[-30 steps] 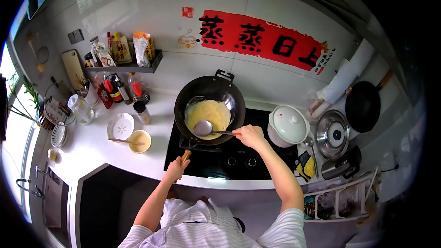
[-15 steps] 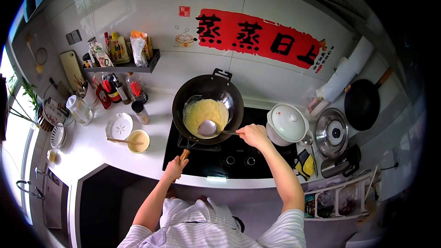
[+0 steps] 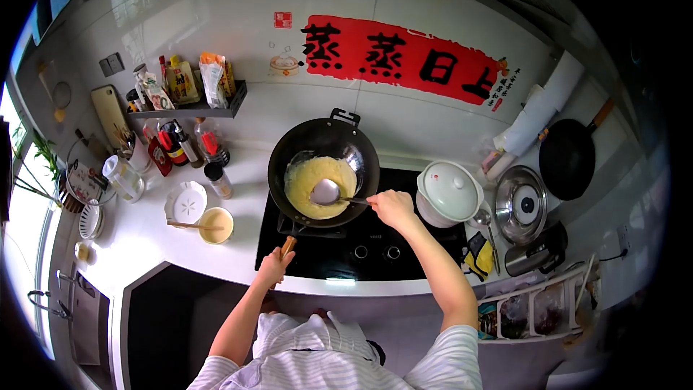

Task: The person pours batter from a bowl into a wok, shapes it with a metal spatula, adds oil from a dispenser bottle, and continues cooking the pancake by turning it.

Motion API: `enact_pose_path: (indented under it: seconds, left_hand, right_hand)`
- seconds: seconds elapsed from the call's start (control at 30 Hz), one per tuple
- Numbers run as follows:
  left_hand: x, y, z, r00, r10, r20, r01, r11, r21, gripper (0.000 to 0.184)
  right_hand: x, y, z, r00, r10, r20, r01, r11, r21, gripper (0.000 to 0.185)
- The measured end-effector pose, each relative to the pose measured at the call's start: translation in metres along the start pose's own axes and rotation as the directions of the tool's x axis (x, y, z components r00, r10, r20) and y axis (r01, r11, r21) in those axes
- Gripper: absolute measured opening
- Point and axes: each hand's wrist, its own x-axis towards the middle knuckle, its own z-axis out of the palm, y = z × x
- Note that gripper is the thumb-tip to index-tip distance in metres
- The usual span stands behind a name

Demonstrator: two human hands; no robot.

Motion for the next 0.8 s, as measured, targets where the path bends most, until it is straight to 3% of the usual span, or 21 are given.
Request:
enact_pose_path:
  seconds: [0.2, 0.3, 0.47, 0.63, 0.8]
  left_hand:
    - [-0.002, 0.0, 0.0, 1.0, 0.0, -0.013, 0.0, 1.0, -0.001, 0.044]
    - [-0.001, -0.002, 0.0, 1.0, 0.008, -0.016, -0.008, 1.0, 0.006, 0.044]
    - [-0.001, 0.001, 0.0, 1.0, 0.014, 0.004, -0.014, 1.0, 0.021, 0.046]
    - [-0.004, 0.005, -0.003, 1.0, -0.01, -0.007, 0.01, 1.0, 0.014, 0.047]
    - [-0.001, -0.002, 0.0, 0.999, -0.031, 0.011, 0.031, 0.999, 0.027, 0.051]
  right_hand:
    - [-0.004, 0.008, -0.011, 0.999, -0.02, -0.032, 0.017, 0.997, -0.073, 0.023]
    - [-0.009, 0.007, -0.034, 0.999, 0.011, -0.041, -0.019, 0.979, -0.202, 0.022]
    - [-0.008, -0.004, -0.019, 0.978, -0.039, -0.203, 0.02, 0.995, -0.097, 0.022]
    - [-0.004, -0.001, 0.021, 0.987, -0.025, -0.156, 0.018, 0.999, -0.05, 0.023]
    - [-0.03, 0.001, -0.008, 0.986, 0.038, -0.164, -0.055, 0.994, -0.099, 0.021]
